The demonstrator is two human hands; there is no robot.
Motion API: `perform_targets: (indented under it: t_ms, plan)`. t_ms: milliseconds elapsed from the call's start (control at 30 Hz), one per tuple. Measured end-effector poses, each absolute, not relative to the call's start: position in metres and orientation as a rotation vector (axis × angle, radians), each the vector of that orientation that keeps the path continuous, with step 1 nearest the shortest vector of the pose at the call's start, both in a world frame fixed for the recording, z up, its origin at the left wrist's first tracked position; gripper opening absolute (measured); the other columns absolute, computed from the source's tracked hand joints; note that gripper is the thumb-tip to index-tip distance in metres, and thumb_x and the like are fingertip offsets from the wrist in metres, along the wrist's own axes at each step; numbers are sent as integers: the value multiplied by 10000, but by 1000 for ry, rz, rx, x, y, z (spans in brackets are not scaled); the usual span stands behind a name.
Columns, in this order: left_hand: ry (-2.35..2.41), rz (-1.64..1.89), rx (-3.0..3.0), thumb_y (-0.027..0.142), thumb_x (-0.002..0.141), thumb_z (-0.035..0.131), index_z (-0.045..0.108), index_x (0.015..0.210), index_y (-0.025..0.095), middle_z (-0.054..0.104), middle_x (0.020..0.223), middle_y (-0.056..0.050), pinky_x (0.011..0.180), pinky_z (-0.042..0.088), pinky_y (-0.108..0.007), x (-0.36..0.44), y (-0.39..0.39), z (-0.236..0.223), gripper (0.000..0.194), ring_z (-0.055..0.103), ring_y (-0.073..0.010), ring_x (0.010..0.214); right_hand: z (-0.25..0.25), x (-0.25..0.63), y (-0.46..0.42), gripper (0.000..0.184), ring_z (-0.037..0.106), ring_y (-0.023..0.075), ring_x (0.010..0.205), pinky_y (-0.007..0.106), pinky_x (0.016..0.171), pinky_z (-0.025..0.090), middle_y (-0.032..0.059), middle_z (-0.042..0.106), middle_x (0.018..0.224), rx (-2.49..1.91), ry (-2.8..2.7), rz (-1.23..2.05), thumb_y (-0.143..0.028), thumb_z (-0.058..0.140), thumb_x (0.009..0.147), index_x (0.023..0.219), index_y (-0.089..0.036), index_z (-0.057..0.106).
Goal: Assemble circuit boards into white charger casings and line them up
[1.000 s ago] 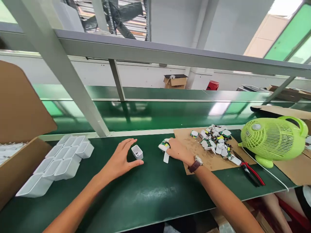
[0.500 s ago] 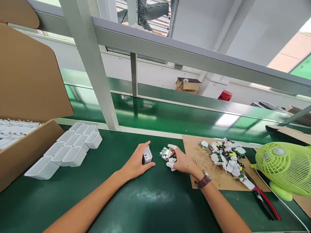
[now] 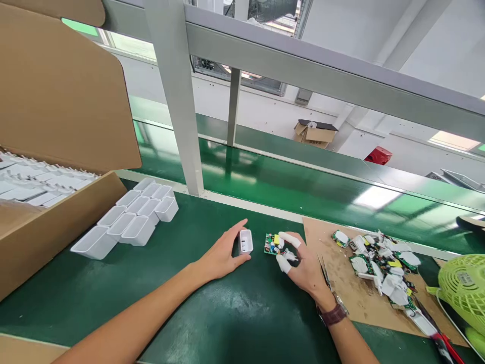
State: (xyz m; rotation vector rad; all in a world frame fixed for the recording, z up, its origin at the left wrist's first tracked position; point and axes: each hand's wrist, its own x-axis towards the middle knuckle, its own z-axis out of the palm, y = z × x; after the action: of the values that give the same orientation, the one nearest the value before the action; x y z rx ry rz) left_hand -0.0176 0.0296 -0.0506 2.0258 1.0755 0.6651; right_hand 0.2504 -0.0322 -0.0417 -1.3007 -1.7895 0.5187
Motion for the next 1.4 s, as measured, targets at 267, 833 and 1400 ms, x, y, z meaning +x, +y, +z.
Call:
perform_targets:
  t_ms: [267, 833, 1400]
  plan:
    - [1031, 812, 2236, 332, 798, 849, 259, 1595, 317, 608, 1332, -95, 1070, 470, -525, -11, 26, -49, 992, 558, -313, 1215, -21, 229, -51, 675, 630, 289, 1155, 503, 915, 609, 142, 615, 1258, -1032, -1898, -67, -80, 640, 905, 1514, -254, 407]
    - [749, 315, 2081, 471, 750, 875, 608, 1380, 281, 688, 1084, -41, 717, 541, -287, -31, 31, -11, 710, 611, -166, 807, -16, 237, -49, 638, 662, 300, 1092, 501, 888, 620, 164, 645, 1194, -1131, -1820, -171, -88, 622, 919, 1505, -186, 390]
    - [818, 862, 2404, 276, 954, 699, 463, 1464, 289, 589, 1386, -116, 1112, 519, -505, -17, 31, -40, 561, 563, -272, 1310, -33, 218, -57, 718, 601, 289, 1145, 483, 958, 593, 158, 635, 1251, -1078, -1942, -15, -30, 554, 916, 1577, -171, 310]
